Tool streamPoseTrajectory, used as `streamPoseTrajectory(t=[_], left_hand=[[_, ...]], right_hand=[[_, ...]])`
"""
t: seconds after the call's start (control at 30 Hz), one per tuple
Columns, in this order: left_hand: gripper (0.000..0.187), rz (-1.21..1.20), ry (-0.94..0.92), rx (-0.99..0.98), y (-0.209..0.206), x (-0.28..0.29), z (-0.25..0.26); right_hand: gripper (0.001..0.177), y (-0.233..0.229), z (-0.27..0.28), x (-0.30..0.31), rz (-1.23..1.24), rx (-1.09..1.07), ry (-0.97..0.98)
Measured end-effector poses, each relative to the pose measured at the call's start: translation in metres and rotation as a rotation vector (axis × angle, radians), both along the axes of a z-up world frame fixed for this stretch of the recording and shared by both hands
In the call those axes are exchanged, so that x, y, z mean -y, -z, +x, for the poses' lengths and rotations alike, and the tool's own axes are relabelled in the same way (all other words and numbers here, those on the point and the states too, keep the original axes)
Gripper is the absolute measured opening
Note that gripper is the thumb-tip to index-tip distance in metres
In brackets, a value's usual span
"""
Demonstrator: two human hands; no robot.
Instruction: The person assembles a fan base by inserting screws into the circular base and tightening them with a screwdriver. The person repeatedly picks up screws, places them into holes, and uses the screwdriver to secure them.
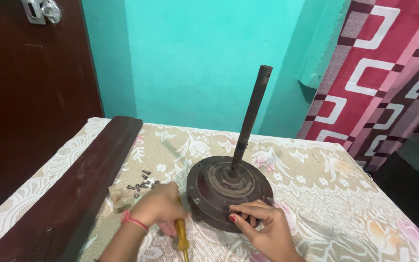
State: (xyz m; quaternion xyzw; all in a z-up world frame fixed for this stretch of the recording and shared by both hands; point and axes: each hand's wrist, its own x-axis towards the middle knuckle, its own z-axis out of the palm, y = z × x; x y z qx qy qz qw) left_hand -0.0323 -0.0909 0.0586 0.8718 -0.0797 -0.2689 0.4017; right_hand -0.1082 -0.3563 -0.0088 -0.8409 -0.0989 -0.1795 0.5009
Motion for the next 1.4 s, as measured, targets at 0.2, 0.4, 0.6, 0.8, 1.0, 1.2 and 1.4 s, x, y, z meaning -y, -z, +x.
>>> streamPoseTrajectory(t=[0.2,0.4,0.6,0.8,1.0,1.2,1.4], left_hand=[[0.048,-0.051,-0.303,0.286,-0.057,-0.025,-0.017],[0.067,-0.290,-0.452,0.833,-0.107,-0.012,-0.050],[0.048,-0.410,-0.221,1.111,-0.136,0.031,-0.090],[0.039,-0.540,-0.148,1.188,-0.154,0.063,-0.109],[0.040,-0.468,-0.031,1.267,-0.142,0.074,-0.100],[0.042,-0.424,-0.037,1.047,-0.129,0.079,-0.094],[0.038,-0.526,0.033,1.226,-0.123,0.082,-0.098]], right_hand=[[0.024,-0.006,-0.001,-0.005,-0.031,0.015,-0.014],[0.027,-0.013,-0.004,-0.006,-0.086,0.042,-0.016],[0.029,-0.025,-0.010,-0.008,-0.139,0.044,-0.022],[0.024,-0.033,-0.016,-0.008,-0.182,0.163,-0.076],[0.025,-0.028,-0.018,-0.009,-0.219,0.123,-0.057],[0.029,-0.026,-0.012,-0.008,-0.157,-0.031,-0.022],[0.026,-0.029,-0.015,-0.009,-0.110,-0.085,0.014]])
